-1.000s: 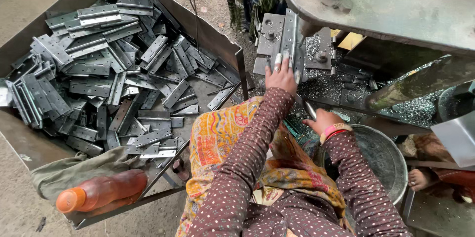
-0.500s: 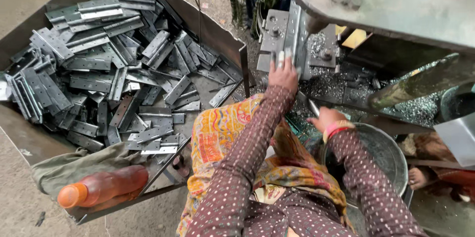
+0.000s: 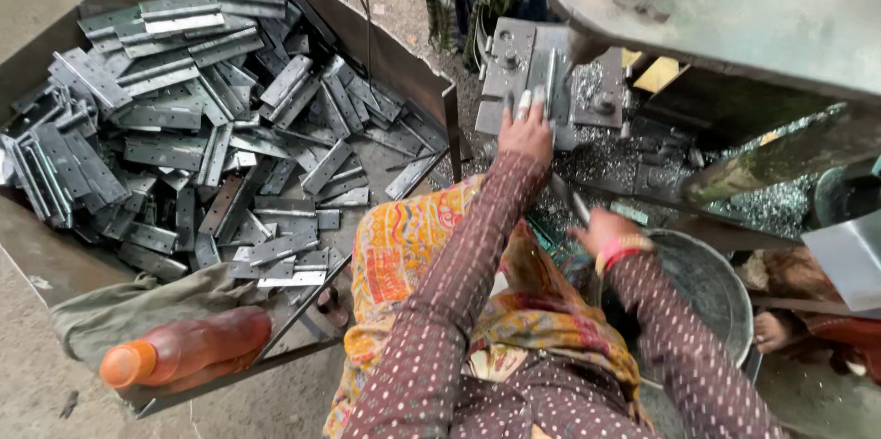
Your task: The person sits on the floor and repeatedly picks up metal pieces from a bin, places them into a press machine, and removes the processed pieces using tongs. The person handles the metal pieces one at a time and uses tongs to manipulate them within the machine.
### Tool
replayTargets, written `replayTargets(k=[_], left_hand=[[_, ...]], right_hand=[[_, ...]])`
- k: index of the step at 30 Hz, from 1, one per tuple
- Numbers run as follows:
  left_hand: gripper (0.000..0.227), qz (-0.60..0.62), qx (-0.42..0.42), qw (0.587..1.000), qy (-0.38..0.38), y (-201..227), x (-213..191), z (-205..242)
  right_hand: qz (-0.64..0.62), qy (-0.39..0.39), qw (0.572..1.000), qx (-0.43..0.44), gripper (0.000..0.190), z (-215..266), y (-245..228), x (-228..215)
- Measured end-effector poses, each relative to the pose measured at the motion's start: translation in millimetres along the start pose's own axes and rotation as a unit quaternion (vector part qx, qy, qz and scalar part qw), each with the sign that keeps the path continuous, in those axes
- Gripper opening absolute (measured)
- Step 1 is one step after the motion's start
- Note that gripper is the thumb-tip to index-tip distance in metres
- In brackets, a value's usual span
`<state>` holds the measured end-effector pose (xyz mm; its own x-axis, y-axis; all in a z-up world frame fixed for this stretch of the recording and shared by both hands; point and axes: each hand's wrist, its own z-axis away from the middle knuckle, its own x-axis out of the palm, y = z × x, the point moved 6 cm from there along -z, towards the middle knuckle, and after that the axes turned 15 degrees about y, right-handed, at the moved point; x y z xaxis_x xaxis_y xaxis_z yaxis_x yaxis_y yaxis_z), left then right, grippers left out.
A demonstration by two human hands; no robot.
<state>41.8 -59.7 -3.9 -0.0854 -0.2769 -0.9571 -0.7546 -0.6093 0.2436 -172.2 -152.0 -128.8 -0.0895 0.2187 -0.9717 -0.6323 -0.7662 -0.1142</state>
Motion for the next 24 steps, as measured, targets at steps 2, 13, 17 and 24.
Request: replayTargets(k=[2, 13, 17, 24], left_hand=[[0.028, 0.009, -0.011, 0.999, -0.036, 1.3, 2.1, -12.3], [0.026, -0.005, 0.018, 0.998, 0.054, 0.9, -22.5, -10.9], [0.031, -0.018, -0.002, 0.998, -0.053, -7.9, -9.8, -26.6], [0.027, -0.013, 0.004, 0.999, -0.039, -17.9, -8.7, -54.3]], right_hand=[[0.003, -0.012, 1.000, 0.010, 0.055, 4.1, -4.5, -6.3], [-0.053, 0.032, 0.998, -0.002, 0.057, 18.1, -6.8, 9.3], [-0.001, 0.004, 1.000, -0.005, 0.057, 0.6, -2.9, -9.9], [-0.075, 0.121, 0.990, -0.005, 0.051, 46.5, -2.7, 51.6]])
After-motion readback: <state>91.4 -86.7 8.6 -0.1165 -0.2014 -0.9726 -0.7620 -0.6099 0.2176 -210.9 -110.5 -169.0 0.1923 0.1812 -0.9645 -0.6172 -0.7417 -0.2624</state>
